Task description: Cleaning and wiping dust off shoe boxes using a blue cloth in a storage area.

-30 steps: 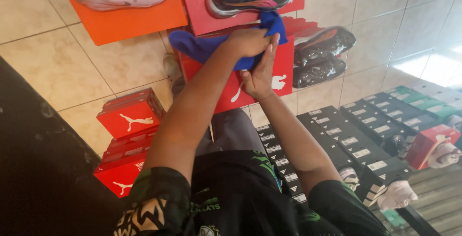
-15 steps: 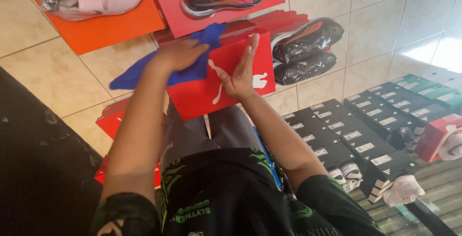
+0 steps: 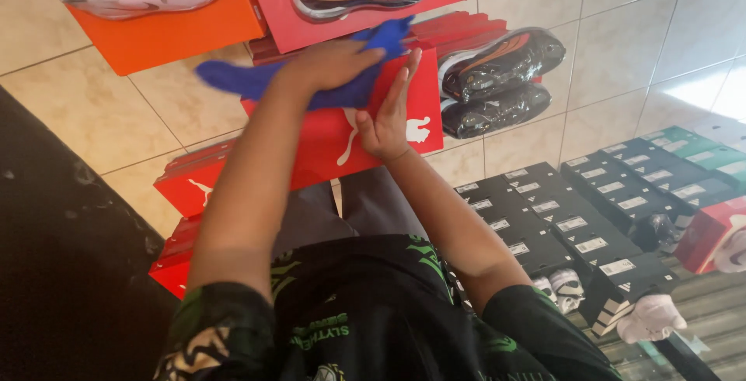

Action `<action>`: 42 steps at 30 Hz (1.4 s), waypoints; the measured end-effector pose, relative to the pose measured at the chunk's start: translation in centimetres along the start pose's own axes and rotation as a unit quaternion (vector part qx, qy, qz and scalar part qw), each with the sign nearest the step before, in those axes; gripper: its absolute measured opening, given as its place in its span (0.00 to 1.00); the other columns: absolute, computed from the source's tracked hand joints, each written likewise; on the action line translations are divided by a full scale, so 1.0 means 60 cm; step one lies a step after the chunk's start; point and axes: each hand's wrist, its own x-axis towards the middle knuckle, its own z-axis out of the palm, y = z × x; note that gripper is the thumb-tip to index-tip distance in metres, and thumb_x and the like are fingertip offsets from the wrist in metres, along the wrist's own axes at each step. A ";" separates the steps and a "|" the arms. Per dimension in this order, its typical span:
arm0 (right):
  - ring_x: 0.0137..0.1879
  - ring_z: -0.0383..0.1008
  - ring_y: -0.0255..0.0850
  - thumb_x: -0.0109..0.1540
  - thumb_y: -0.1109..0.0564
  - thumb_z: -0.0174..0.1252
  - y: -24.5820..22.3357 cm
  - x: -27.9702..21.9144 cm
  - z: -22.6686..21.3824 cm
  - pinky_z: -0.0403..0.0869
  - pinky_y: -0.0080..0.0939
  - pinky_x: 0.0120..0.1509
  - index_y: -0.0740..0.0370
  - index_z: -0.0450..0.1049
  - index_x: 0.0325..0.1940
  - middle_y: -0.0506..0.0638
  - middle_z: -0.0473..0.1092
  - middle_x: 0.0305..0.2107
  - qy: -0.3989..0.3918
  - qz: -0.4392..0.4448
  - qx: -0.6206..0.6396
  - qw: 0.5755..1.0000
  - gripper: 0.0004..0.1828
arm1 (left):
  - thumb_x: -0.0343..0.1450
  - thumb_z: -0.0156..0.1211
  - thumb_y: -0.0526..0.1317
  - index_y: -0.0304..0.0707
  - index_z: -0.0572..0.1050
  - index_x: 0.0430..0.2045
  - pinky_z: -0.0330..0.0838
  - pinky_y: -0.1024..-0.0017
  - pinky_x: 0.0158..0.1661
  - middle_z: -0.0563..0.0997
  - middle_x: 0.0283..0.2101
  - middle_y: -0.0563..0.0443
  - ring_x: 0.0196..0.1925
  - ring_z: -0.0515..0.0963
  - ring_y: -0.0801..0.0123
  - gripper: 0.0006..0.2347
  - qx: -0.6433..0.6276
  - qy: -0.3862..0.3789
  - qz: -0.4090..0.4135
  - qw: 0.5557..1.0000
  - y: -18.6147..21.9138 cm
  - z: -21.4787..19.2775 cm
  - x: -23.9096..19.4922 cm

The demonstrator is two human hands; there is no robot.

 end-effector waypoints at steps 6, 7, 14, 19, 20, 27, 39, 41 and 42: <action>0.87 0.17 0.59 0.77 0.37 0.34 0.002 0.002 0.004 0.33 0.71 0.91 0.49 0.25 0.85 0.55 0.20 0.80 -0.007 0.001 -0.028 1.000 0.39 | 0.73 0.30 0.64 0.49 0.75 0.55 0.64 0.56 0.56 0.76 0.62 0.44 0.63 0.73 0.46 0.29 0.064 0.027 -0.141 0.988 -0.089 -0.017 -0.094; 0.87 0.17 0.58 0.77 0.37 0.34 0.002 0.004 0.006 0.33 0.70 0.92 0.49 0.25 0.85 0.53 0.20 0.81 -0.010 -0.002 -0.038 0.999 0.39 | 0.73 0.29 0.64 0.48 0.75 0.56 0.64 0.56 0.57 0.75 0.63 0.43 0.64 0.72 0.45 0.30 0.067 0.030 -0.152 0.986 -0.092 -0.017 -0.095; 0.86 0.17 0.60 0.74 0.36 0.44 0.014 -0.008 0.002 0.32 0.69 0.90 0.54 0.25 0.84 0.61 0.21 0.79 -0.020 -0.019 -0.017 0.999 0.47 | 0.73 0.30 0.60 0.52 0.77 0.48 0.66 0.53 0.53 0.80 0.55 0.49 0.55 0.78 0.54 0.25 0.069 0.059 0.053 0.994 0.022 0.049 0.110; 0.87 0.16 0.58 0.75 0.41 0.42 0.009 0.000 0.000 0.28 0.67 0.91 0.53 0.25 0.84 0.59 0.20 0.79 0.011 -0.014 0.033 0.999 0.43 | 0.73 0.34 0.59 0.52 0.68 0.31 0.63 0.63 0.44 0.79 0.35 0.56 0.39 0.76 0.62 0.17 0.016 0.011 0.021 1.000 0.069 0.030 0.082; 0.87 0.16 0.58 0.75 0.41 0.42 0.007 0.000 0.002 0.28 0.67 0.91 0.53 0.25 0.84 0.59 0.20 0.79 0.012 -0.015 0.035 0.999 0.43 | 0.73 0.34 0.59 0.52 0.68 0.31 0.63 0.63 0.44 0.79 0.35 0.56 0.39 0.76 0.62 0.17 0.017 0.012 0.020 1.000 0.052 0.026 0.057; 0.83 0.18 0.62 0.74 0.38 0.35 0.008 0.023 0.002 0.26 0.62 0.85 0.64 0.30 0.82 0.63 0.23 0.79 0.024 -0.043 -0.023 0.999 0.43 | 0.79 0.38 0.60 0.34 0.80 0.45 0.69 0.47 0.50 0.82 0.46 0.35 0.51 0.79 0.42 0.28 0.198 0.276 0.019 0.940 -0.166 0.057 -0.091; 0.89 0.25 0.52 0.76 0.33 0.34 -0.017 0.026 -0.014 0.33 0.65 0.94 0.50 0.42 0.84 0.53 0.35 0.81 0.034 0.007 0.093 0.995 0.37 | 0.78 0.57 0.59 0.37 0.51 0.75 0.48 0.31 0.70 0.48 0.78 0.35 0.78 0.50 0.36 0.36 0.332 0.436 -0.031 0.836 -0.153 0.328 -0.101; 0.90 0.27 0.48 0.74 0.29 0.35 -0.002 0.025 -0.020 0.35 0.60 0.95 0.51 0.41 0.84 0.51 0.35 0.82 0.040 0.014 0.140 0.989 0.41 | 0.77 0.55 0.58 0.37 0.57 0.73 0.50 0.33 0.69 0.53 0.77 0.38 0.78 0.53 0.40 0.33 0.323 0.444 0.018 0.836 -0.127 0.344 -0.086; 0.88 0.36 0.48 0.75 0.34 0.35 0.012 0.028 -0.028 0.39 0.55 0.95 0.58 0.44 0.83 0.55 0.41 0.80 0.071 0.048 0.259 0.962 0.39 | 0.76 0.56 0.59 0.39 0.57 0.74 0.49 0.36 0.70 0.53 0.77 0.41 0.78 0.53 0.43 0.34 0.342 0.438 0.024 0.831 -0.109 0.341 -0.077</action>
